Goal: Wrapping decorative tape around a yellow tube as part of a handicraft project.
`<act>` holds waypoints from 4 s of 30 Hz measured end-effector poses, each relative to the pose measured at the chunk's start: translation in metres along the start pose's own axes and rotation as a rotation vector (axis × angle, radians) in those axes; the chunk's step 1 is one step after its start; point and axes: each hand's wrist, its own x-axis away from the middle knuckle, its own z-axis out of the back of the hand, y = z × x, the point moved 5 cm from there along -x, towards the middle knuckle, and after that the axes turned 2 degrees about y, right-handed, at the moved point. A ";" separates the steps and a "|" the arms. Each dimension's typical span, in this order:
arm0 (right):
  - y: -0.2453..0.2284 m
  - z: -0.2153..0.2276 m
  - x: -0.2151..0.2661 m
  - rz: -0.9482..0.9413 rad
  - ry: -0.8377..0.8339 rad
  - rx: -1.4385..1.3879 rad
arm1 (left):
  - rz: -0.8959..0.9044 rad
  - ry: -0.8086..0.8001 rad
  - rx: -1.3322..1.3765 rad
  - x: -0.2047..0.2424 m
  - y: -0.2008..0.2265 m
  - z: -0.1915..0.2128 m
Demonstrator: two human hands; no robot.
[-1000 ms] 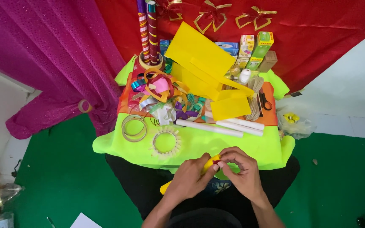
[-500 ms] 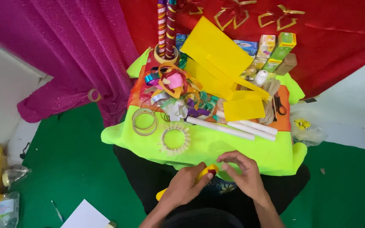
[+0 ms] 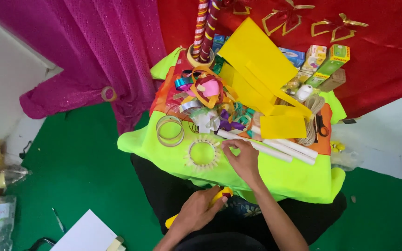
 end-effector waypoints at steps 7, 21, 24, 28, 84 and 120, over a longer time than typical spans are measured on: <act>0.000 -0.015 -0.013 -0.138 -0.139 0.081 | -0.021 -0.003 -0.002 0.002 0.000 0.000; 0.013 -0.018 -0.018 -0.160 -0.144 0.035 | -0.019 -0.014 -0.002 0.000 0.001 -0.003; 0.012 -0.022 -0.017 -0.098 -0.125 -0.155 | -0.006 -0.009 -0.001 -0.004 -0.001 -0.001; 0.005 -0.024 -0.016 -0.098 -0.139 -0.250 | -0.042 0.022 0.000 -0.007 0.000 0.000; -0.070 0.144 0.074 0.017 -0.590 0.014 | -0.151 -0.164 -0.312 -0.019 0.091 0.016; -0.059 0.132 0.088 0.263 -0.424 0.060 | -0.190 -0.020 -0.350 -0.028 0.079 0.009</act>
